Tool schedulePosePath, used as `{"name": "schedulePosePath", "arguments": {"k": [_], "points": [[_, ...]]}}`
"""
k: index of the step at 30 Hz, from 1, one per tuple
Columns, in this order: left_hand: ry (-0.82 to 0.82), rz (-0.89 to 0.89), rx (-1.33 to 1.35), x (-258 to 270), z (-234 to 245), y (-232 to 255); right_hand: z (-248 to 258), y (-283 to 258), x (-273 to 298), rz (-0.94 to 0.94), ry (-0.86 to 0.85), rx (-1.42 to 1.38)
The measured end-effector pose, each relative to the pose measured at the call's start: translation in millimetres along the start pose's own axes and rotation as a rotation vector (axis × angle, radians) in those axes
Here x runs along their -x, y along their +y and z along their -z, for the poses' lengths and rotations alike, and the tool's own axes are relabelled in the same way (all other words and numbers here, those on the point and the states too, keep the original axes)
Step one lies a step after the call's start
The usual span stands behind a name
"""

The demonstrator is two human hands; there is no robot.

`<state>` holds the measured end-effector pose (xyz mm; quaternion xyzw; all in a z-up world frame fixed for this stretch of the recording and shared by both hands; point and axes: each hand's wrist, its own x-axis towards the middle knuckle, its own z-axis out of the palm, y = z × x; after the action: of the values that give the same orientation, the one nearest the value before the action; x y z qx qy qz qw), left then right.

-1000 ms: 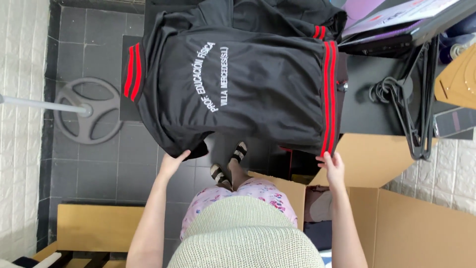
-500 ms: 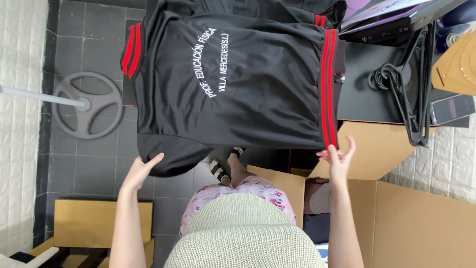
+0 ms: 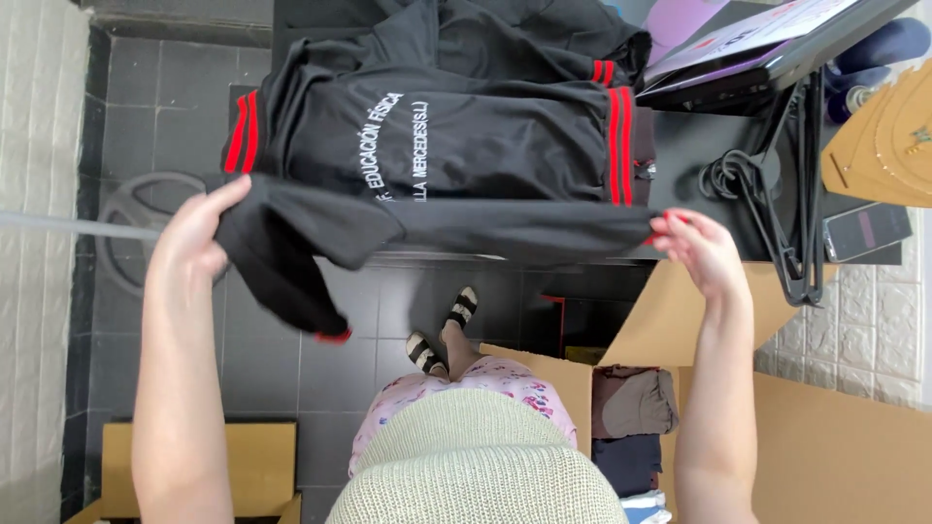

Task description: Folding various clothing items on a desk and packing them into a cardboard box.

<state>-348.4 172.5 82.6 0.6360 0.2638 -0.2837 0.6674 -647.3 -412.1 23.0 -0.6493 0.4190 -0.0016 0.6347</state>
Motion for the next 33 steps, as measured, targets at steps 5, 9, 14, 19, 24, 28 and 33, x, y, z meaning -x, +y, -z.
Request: {"name": "schedulePosePath", "arguments": {"k": [5, 9, 14, 19, 24, 28, 33], "points": [[0.086, 0.018, -0.075, -86.9, -23.7, 9.0, -23.3, -18.6, -56.1, -0.049, 0.023, -0.151], [0.103, -0.331, -0.125, -207.1, 7.8, -64.5, -37.8, 84.9, -149.5, 0.325, 0.125, -0.146], [0.321, -0.878, -0.540, -81.5, -34.4, -66.6, -89.1, 28.7, -77.2, 0.920, 0.372, 0.418], [0.528, -1.149, -0.485, -48.7, -6.0, -143.5, -144.4, 15.4, -36.0, 1.396, 0.118, 0.958], [0.488, -0.596, -0.240, -32.8, 15.9, -220.5, -154.0, 54.6, -46.3, 0.829, -0.018, 1.223], [0.118, -0.265, -0.346, -19.8, 1.7, -198.5, -152.5, 51.1, -46.3, 0.845, -0.040, 1.193], [-0.124, -0.042, -0.611, 31.4, -27.7, -136.5, -151.6, 52.1, -45.2, 0.897, 0.016, 1.112]]}}
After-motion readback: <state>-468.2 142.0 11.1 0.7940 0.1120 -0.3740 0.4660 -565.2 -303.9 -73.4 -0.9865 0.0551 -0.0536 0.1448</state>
